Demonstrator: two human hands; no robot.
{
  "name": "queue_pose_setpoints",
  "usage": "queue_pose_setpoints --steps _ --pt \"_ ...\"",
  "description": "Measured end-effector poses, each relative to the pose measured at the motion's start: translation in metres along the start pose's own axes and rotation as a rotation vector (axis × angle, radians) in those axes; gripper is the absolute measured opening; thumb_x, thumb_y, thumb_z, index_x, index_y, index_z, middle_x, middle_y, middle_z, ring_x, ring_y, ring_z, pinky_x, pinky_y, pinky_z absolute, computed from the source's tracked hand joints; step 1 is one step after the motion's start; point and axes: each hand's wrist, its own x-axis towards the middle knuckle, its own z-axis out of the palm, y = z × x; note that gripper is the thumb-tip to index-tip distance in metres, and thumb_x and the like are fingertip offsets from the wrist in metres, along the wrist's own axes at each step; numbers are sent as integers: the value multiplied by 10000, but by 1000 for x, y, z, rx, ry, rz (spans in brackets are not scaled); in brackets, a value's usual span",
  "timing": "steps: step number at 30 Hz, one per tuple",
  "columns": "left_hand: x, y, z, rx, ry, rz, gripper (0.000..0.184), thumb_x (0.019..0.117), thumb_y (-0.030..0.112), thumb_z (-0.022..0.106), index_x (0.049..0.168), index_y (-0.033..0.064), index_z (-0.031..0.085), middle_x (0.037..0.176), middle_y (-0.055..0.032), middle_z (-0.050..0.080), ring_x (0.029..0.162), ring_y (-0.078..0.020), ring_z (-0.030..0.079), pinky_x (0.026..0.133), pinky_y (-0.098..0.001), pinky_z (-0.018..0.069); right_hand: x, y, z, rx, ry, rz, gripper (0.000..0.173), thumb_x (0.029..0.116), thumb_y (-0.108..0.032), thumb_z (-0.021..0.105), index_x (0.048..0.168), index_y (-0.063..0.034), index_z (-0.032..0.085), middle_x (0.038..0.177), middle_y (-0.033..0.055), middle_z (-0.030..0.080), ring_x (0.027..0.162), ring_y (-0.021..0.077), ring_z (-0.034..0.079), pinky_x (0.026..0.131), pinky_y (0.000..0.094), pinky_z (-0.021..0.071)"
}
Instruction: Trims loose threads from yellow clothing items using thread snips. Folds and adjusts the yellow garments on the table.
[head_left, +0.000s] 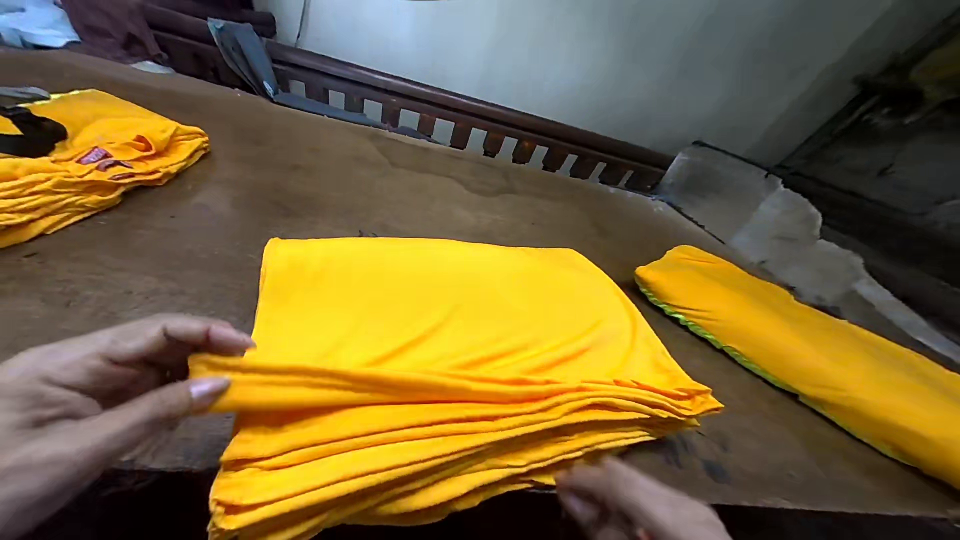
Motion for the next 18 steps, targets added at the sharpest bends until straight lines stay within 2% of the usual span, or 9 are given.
queue_pose_setpoints --steps 3,5,7,10,13,16,18 --pt "16 -16 1 -52 116 39 319 867 -18 567 1160 68 658 951 -19 719 783 -94 692 719 -230 600 38 15 9 43 189 -81 156 964 -123 662 1057 -74 776 908 37 694 768 58 628 682 207 554" --pt "24 -24 0 -29 114 40 289 904 26 575 1174 85 659 955 -39 721 784 -120 702 724 -259 611 55 22 16 45 226 -92 181 953 -116 629 1056 -109 777 955 -7 692 792 43 636 689 201 564" --pt "29 -32 1 -41 128 25 275 895 46 603 1157 92 674 963 -60 717 794 -144 699 722 -284 613 65 25 21 65 244 -74 207 950 -117 595 1081 -128 755 957 -39 677 768 38 611 651 195 536" --pt "29 -35 5 -83 192 -49 301 875 9 627 1162 91 662 1034 -63 695 850 -155 692 754 -299 614 74 28 24 57 286 -29 239 914 -170 677 1141 -180 749 884 -68 641 668 25 551 563 189 479" --pt "26 -32 9 -146 242 -101 330 883 -84 597 1175 65 639 1060 -71 685 830 -144 690 750 -294 617 81 30 27 7 281 -23 283 899 -198 704 1176 -222 758 864 -83 590 629 6 486 525 180 420" --pt "23 -32 12 -183 263 -90 346 844 -110 580 1134 69 639 1034 -46 679 813 -108 685 733 -261 617 92 30 27 -65 228 -29 329 877 -199 690 1193 -250 765 942 -75 573 696 6 516 549 190 453" --pt "21 -31 12 -203 245 -113 356 839 -92 588 1154 66 640 1060 -55 680 824 -118 695 725 -266 624 100 32 28 -119 185 -52 342 852 -191 693 1179 -246 775 993 -58 572 732 11 540 559 197 479"
